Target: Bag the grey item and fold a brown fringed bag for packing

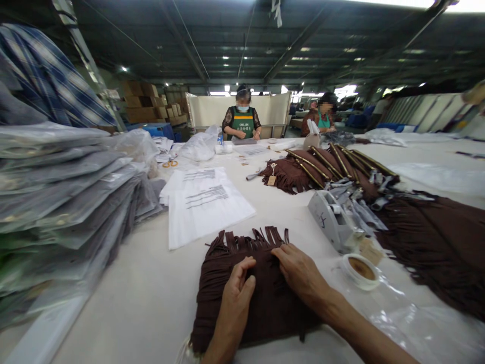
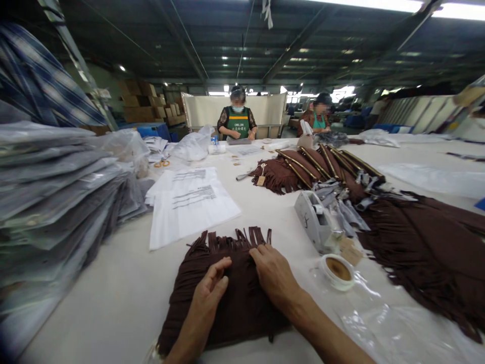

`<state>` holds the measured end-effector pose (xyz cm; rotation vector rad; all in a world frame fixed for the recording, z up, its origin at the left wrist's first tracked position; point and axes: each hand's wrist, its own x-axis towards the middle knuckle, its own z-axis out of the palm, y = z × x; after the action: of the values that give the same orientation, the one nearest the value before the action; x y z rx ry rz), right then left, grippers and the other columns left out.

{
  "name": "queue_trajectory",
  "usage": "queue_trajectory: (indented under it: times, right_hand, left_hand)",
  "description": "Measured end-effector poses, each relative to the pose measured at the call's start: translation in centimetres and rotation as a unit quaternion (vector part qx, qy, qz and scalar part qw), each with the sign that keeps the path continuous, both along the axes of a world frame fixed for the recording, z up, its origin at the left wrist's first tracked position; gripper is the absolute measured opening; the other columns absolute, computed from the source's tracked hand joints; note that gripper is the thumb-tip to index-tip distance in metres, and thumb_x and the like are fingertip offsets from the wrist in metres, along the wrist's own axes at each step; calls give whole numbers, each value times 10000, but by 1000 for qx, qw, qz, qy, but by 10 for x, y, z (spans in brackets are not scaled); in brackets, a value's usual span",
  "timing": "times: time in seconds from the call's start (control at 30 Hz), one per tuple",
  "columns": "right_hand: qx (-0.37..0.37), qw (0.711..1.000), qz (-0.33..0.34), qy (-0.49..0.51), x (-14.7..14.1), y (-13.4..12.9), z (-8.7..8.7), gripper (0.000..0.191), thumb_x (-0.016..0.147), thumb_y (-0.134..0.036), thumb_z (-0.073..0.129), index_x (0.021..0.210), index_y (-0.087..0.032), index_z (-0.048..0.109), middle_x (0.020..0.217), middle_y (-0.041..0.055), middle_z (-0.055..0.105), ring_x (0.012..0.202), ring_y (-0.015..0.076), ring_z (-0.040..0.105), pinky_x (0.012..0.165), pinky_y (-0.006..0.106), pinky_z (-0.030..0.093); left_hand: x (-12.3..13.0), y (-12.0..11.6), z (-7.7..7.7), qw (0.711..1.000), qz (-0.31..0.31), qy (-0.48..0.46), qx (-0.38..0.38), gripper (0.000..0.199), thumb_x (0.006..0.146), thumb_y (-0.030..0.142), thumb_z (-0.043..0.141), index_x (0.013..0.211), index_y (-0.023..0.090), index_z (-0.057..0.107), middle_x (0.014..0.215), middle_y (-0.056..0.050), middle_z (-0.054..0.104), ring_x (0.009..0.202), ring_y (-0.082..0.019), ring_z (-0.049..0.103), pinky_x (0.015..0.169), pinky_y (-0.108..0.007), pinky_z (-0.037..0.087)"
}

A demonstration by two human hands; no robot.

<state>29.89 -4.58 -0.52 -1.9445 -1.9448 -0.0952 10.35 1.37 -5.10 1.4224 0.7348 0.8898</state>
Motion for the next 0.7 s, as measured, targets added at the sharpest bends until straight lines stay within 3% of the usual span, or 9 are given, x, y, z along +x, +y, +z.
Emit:
queue_trajectory:
  times: [0.17,0.37,0.5,0.6,0.7]
  right_hand:
    - [26,999,31,12,-17,-11,-10,259,880,-27,505,1014,-192,654,912,54,658,864,229,587,780,350,513]
    - [108,988,105,36,-63,-31,-18,323,887,-38,444,1102,-174,642,1028,78,691,929,236,614,847,392,523]
    - [135,980,144,0,-62,-42,-8,380,935,-134,471,1303,-170,560,1252,93,665,1164,226,601,970,365,512]
    - [139,990,31,2,-26,-47,-14,489,983,-297,466,1455,-179,415,1484,111,485,1376,265,435,1103,460,434]
    - [108,984,-110,88,13,-44,-43,579,1012,-435,345,1497,-118,328,1555,149,362,1432,295,335,1136,551,364]
  left_hand:
    - [-1,0,-1,1000,-9,-4,0,403,863,427,576,1198,206,611,1306,-79,607,1306,-243,488,1168,-417,315]
    - [2,-3,-6,1000,-4,-1,-10,418,865,420,568,1215,192,593,1328,-94,592,1326,-255,475,1166,-427,322]
    - [-12,-5,21,998,-27,56,27,427,919,438,500,1279,216,554,1391,-89,549,1340,-246,463,1174,-444,313]
    - [-45,5,46,978,22,159,133,481,969,488,400,1386,259,468,1515,-55,429,1415,-217,362,1210,-443,245]
    - [-83,24,42,930,122,286,195,633,965,517,304,1478,149,340,1600,-116,273,1486,-235,205,1233,-469,144]
